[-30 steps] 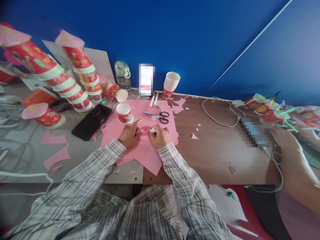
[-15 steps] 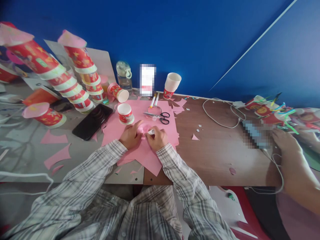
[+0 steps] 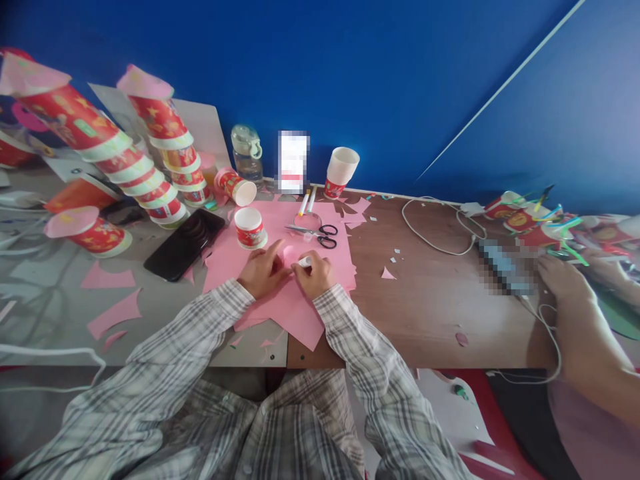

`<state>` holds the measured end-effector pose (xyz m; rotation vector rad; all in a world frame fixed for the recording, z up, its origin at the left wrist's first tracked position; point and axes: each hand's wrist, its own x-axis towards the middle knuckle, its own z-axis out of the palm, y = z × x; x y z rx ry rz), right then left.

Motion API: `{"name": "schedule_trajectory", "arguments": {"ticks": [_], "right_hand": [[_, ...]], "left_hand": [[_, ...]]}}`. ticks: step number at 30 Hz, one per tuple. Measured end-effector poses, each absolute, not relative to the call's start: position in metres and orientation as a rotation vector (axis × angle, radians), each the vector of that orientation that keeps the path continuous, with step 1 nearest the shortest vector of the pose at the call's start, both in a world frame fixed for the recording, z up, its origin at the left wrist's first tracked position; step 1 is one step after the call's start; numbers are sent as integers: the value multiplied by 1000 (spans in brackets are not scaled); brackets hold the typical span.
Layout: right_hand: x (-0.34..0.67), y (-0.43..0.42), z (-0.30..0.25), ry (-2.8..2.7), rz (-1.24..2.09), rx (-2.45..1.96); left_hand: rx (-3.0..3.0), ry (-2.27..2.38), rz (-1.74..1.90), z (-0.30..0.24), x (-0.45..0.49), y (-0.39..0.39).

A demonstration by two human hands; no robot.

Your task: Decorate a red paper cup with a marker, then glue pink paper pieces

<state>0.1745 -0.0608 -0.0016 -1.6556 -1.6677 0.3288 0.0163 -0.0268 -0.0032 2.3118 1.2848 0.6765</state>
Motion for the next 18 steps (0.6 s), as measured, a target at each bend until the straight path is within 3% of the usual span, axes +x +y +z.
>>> {"name": "schedule_trajectory", "arguments": {"ticks": [4, 11, 18], "right_hand": [[173, -61, -2, -1686, 359, -1648], [179, -56, 1, -1700, 122, -1727], [175, -60, 0, -1643, 237, -1721]], "left_hand": [[2342, 1285, 690, -5, 15, -26], [2350, 1390, 736, -11, 13, -21], [2391, 1306, 659, -4, 15, -27]]}}
